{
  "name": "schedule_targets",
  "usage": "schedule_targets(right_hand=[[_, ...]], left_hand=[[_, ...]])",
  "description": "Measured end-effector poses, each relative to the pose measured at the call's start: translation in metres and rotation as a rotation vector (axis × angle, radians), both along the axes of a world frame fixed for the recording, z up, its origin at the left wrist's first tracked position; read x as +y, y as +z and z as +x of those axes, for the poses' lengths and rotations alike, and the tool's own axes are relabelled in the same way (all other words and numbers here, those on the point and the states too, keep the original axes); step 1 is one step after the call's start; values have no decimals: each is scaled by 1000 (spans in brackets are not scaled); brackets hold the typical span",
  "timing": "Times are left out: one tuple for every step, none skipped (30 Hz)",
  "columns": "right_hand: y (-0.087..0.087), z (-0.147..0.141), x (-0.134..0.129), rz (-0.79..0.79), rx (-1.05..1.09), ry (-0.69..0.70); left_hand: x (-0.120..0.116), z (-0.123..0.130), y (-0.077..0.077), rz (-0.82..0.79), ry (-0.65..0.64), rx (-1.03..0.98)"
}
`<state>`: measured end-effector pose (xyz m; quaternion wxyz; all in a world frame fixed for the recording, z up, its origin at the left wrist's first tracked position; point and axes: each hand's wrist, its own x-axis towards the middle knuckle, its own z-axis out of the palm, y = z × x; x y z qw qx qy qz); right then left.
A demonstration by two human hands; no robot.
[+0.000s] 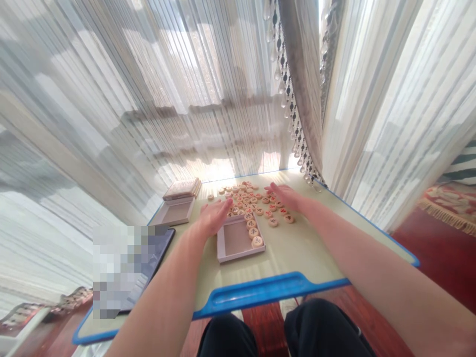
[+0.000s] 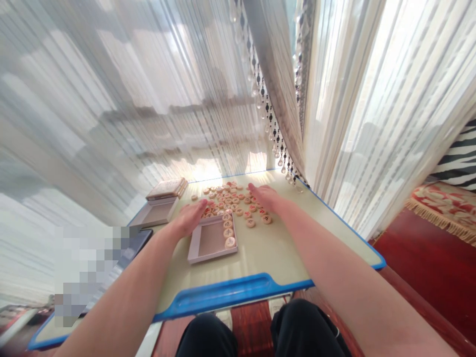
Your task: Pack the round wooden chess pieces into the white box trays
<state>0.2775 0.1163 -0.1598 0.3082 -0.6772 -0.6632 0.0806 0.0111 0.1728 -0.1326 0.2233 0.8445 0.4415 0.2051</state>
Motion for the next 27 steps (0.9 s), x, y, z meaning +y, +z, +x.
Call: schedule_targets(right_hand=[[1, 1, -1, -11, 62, 7], [2, 1, -2, -38, 135, 15], [3, 0, -3, -70, 205, 29], [5, 0, -5, -87, 255, 49], [7, -2, -6, -100, 293, 65], [8, -3, -8, -112, 321, 70], [10, -5, -9, -124, 341, 67], [11, -7, -10, -133, 355, 60], [11, -8, -11, -134, 364, 52], [11, -10, -12, -127, 365, 46], [11, -11, -13, -114, 352, 46], [11, -13, -13, -99, 319, 54], [10, -14, -13, -84, 266, 67], [9, -15, -14, -74, 201, 84], [9, -16, -14, -74, 132, 104], [8, -17, -14, -79, 67, 125], [8, -18, -14, -84, 14, 141], [8, -20, -15, -85, -25, 153], [8, -21, -15, -85, -52, 164], [8, -23, -15, -81, -73, 178], [9, -24, -16, -78, -90, 192], [10, -26, -16, -74, -104, 206], [11, -27, -17, -73, -116, 217], [12, -29, -18, -75, -124, 225], [13, -30, -19, -75, -127, 226], [13, -31, -20, -75, -124, 220], [14, -32, -21, -75, -116, 206]], left_hand=[[1, 0, -1, -1, 1, -9], [1, 0, -1, 1, 1, -11], [0, 0, -1, 7, -1, -3], [-1, 1, 0, 18, -5, 13], [-2, 1, 1, 32, -14, 35], [-3, 1, 2, 47, -24, 61], [-4, 1, 3, 60, -34, 86], [-5, 1, 4, 72, -39, 109], [-5, 1, 5, 81, -41, 132], [-5, 1, 5, 88, -35, 149], [-5, 1, 6, 95, -23, 158], [-5, 0, 6, 102, -11, 162], [-4, -1, 7, 107, 3, 159], [-4, -1, 8, 113, 20, 145], [-3, -2, 9, 120, 42, 124], [-2, -4, 10, 131, 73, 100], [-2, -5, 12, 148, 116, 81], [-1, -7, 14, 173, 169, 72], [0, -8, 16, 207, 224, 75], [2, -10, 18, 244, 271, 93], [3, -12, 19, 277, 311, 122], [4, -14, 19, 300, 341, 153], [5, -16, 20, 310, 359, 183], [7, -18, 20, 303, 365, 211], [8, -19, 20, 286, 361, 233], [8, -20, 19, 268, 346, 243], [8, -20, 20, 253, 319, 241]])
